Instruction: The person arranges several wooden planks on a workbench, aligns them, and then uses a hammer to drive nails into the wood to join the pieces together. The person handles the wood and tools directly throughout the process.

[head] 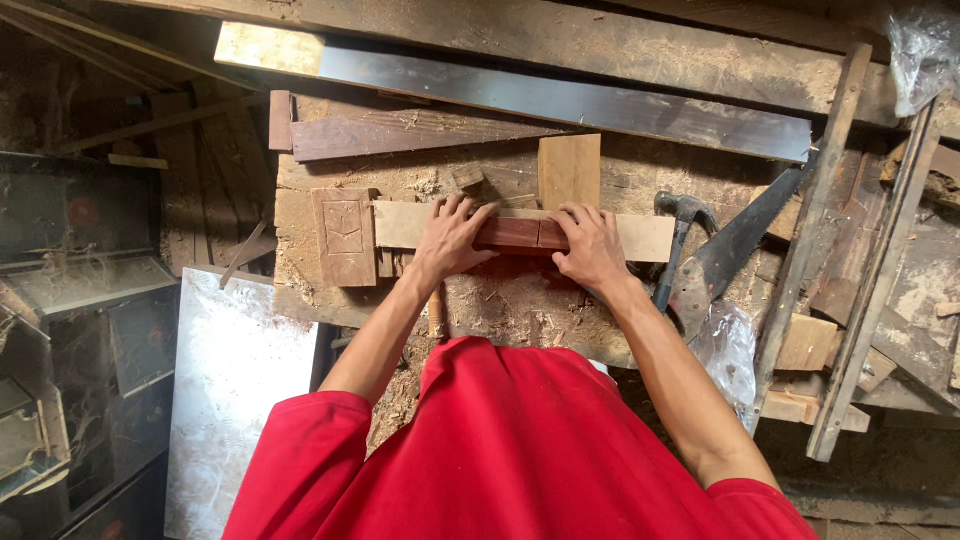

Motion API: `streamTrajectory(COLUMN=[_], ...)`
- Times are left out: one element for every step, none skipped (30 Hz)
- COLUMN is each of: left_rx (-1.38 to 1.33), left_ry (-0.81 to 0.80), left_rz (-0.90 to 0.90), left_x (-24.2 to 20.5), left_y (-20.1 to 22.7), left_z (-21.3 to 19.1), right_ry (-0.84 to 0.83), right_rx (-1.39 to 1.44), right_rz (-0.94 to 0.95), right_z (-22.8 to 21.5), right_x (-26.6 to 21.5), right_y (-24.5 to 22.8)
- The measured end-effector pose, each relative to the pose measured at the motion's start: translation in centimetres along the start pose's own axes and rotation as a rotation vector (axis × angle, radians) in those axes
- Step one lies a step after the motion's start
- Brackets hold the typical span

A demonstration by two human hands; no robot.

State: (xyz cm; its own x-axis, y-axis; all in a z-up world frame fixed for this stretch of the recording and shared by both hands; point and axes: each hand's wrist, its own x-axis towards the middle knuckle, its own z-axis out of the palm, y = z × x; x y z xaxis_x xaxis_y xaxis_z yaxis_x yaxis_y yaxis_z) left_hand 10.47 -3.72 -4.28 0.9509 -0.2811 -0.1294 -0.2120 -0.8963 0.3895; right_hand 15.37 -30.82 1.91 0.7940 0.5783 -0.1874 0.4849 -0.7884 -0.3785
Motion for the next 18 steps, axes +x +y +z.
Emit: streamTrajectory(left_rx=[-0.001,-0.001,0.0,0.003,-0.117,-0.236,-0.355,-0.487,-0.62,-0.752,-0.783,-0.811,-0.84,-0.855,-0.869,-0.886,-0.843,-0.796], left_ry=[0.012,-0.027,-0.066,-0.1,-0.123,-0.142,-0.161,-0.21,-0.259,-0.307,-0.295,-0.284,-0.273,-0.309,-0.345,-0.383,-0.293,-0.204], left_rz=[0.0,-0.002,-0.003,-0.006,-0.011,-0.018,-0.025,-0.086,-0.147,-0.201,-0.2,-0.2,-0.2,-0.271,-0.343,-0.41,-0.289,-0.178], left_x=[-0.1,-0.2,-0.3,-0.2,-0.1,-0.1,0.0,-0.2,-0.1,0.3,0.6,0.9,1.0,0.9,0.8,0.8,0.8,0.4], left_y=[0.0,0.0,0.0,-0.2,-0.2,-0.4,-0.7,-0.9,-1.2,-1.5,-1.5,-1.4,-1.4,-1.4,-1.4,-1.2,-0.9,-0.9], left_z=[0.0,0.0,-0.1,-0.3,-0.6,-1.0,-1.5,-1.8,-2.2,-2.6,-2.9,-3.3,-3.7,-4.2,-4.7,-5.0,-5.2,-5.5], right_ry=[0.001,-0.04,-0.08,-0.116,-0.207,-0.296,-0.386,-0.437,-0.488,-0.535,-0.512,-0.489,-0.467,-0.426,-0.384,-0.344,-0.336,-0.333], right_rx=[0.005,-0.013,-0.031,-0.051,0.019,0.088,0.157,0.249,0.34,0.429,0.381,0.335,0.288,0.265,0.241,0.214,0.193,0.179], right_rz=[0.004,0.028,0.053,0.074,0.157,0.236,0.315,0.328,0.34,0.355,0.264,0.173,0.081,0.085,0.09,0.1,0.108,0.109], right_z=[0.0,-0.2,-0.4,-0.8,-1.4,-2.2,-2.9,-3.3,-4.0,-4.5,-4.6,-4.6,-4.6,-4.6,-4.7,-4.9,-5.2,-5.4], right_x=[0.0,0.0,0.0,0.4,0.7,1.0,1.5,1.7,1.8,2.0,2.2,2.2,2.2,2.3,2.3,2.0,1.9,2.0], right_y=[-0.1,-0.1,-0.2,-0.3,-0.3,-0.1,-0.1,-0.1,0.3,0.5,0.5,0.4,0.3,0.2,0.0,0.2,0.5,0.6])
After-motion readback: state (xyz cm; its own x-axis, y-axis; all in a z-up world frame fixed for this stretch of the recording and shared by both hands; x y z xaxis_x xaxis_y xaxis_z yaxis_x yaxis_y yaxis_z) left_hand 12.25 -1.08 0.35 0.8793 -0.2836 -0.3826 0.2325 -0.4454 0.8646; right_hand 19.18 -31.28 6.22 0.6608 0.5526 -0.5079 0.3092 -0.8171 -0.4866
